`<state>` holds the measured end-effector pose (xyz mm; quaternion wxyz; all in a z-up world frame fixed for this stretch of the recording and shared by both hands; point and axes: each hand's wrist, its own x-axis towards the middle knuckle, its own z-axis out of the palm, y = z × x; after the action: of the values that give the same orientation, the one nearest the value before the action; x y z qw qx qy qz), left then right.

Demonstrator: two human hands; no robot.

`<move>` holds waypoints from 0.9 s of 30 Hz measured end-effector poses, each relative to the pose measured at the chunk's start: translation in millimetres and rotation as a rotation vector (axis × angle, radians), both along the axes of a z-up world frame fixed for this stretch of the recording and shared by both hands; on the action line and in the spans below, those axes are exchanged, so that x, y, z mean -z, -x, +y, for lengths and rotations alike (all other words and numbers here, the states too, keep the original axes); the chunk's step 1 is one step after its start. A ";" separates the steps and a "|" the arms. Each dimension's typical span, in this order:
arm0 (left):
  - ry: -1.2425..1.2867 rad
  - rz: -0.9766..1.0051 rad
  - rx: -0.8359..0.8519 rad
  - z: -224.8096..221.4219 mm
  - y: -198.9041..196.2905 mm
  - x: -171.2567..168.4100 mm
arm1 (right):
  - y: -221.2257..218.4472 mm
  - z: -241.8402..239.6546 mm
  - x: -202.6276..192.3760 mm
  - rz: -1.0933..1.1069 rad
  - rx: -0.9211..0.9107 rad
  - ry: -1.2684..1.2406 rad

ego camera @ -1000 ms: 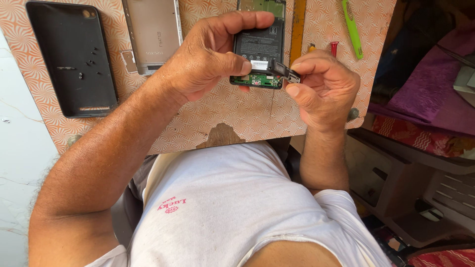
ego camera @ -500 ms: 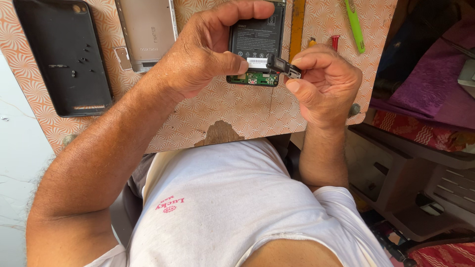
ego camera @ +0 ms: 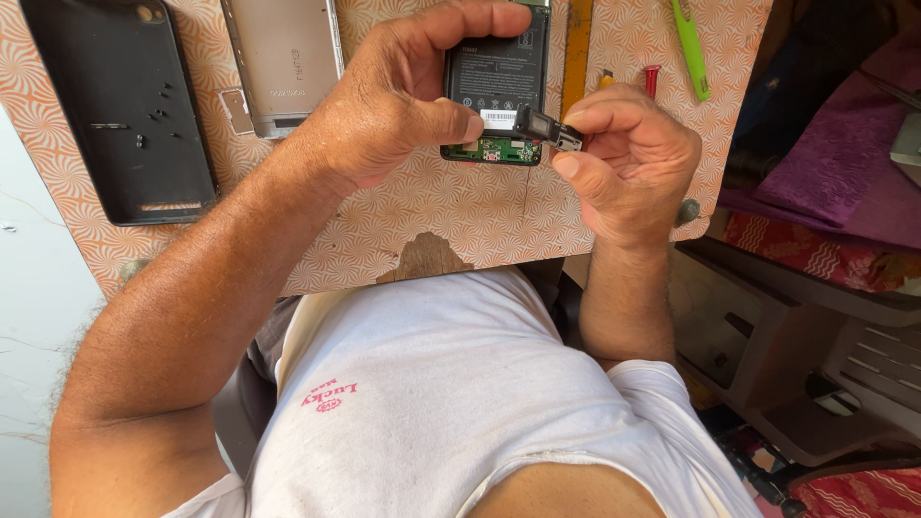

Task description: The person cleans the internal components of a disassembled smartphone using a green toothbrush. They then reassemble the device by connecting a ribbon cable, inserting a SIM card tray, and securing the battery connector with a screwdriver.

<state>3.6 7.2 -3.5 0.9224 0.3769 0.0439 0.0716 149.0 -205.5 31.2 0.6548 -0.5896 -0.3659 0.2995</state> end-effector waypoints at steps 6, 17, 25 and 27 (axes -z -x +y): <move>-0.049 0.027 0.012 0.5 0.2 -5.0 | 0.8 0.5 -0.9 0.008 -0.017 0.010; -0.023 0.077 0.004 -2.5 -0.4 1.6 | 0.5 1.4 -19.7 -0.097 -0.106 0.199; 0.156 0.075 0.091 4.4 2.1 -4.4 | 3.8 5.8 -26.1 -0.008 -0.108 0.183; 0.185 0.068 0.110 5.7 2.8 -4.7 | 4.7 7.0 -29.6 -0.003 -0.114 0.181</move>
<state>0.8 12.9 1.2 0.9538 0.2943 0.0607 0.0035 144.3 -198.6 60.7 0.5800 -0.6252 -0.3713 0.3673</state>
